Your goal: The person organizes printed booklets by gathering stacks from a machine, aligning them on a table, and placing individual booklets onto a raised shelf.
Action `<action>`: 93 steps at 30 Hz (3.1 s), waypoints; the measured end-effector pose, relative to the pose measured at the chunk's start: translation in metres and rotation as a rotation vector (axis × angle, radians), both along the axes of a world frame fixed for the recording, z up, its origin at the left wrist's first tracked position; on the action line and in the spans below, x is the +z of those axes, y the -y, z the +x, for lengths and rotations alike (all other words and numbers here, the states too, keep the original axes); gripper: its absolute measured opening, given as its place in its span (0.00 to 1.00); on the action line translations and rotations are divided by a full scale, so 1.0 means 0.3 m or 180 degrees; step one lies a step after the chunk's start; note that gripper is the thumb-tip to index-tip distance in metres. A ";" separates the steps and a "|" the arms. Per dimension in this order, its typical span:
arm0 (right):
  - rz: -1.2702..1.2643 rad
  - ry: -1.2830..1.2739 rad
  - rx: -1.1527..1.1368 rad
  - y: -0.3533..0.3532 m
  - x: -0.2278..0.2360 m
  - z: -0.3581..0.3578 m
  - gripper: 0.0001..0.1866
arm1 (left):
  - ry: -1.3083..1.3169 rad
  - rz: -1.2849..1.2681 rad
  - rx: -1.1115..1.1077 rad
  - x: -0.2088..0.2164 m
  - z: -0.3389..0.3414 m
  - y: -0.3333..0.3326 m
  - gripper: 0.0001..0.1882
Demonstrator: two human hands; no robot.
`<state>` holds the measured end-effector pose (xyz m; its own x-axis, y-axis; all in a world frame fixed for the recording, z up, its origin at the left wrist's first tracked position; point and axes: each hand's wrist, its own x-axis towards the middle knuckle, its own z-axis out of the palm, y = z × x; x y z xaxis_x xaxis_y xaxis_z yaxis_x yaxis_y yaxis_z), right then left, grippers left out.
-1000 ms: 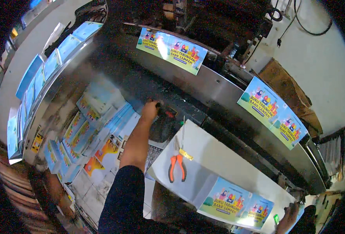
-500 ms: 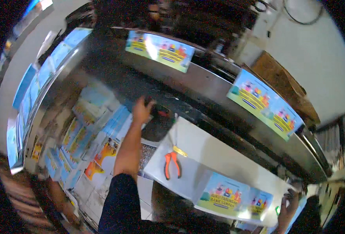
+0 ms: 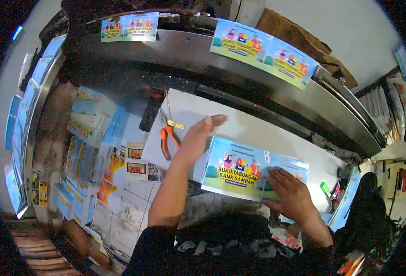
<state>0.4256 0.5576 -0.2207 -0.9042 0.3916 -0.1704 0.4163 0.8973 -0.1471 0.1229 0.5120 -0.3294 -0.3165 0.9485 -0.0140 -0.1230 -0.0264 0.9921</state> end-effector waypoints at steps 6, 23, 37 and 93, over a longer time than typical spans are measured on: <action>-0.0212 0.0364 -0.0107 -0.012 0.009 0.002 0.32 | 0.0143 -0.0107 -0.0663 -0.029 0.059 0.019 0.37; 0.2453 -0.2459 -0.1261 -0.730 0.462 -0.245 0.25 | 0.0655 0.0344 -0.0691 -0.084 0.056 0.033 0.23; 0.2507 -0.1897 -0.1358 -1.038 0.286 -0.273 0.22 | 0.0467 0.0384 -0.0707 -0.064 0.069 0.015 0.20; -0.0089 0.0429 0.0164 -0.065 0.059 -0.074 0.43 | 0.0530 0.0462 -0.0727 -0.076 0.054 0.027 0.35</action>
<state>0.4035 0.5771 -0.2029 -0.8912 0.3385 -0.3020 0.3874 0.9143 -0.1182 0.1393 0.5039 -0.3522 -0.0997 0.9907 0.0929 -0.3026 -0.1191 0.9457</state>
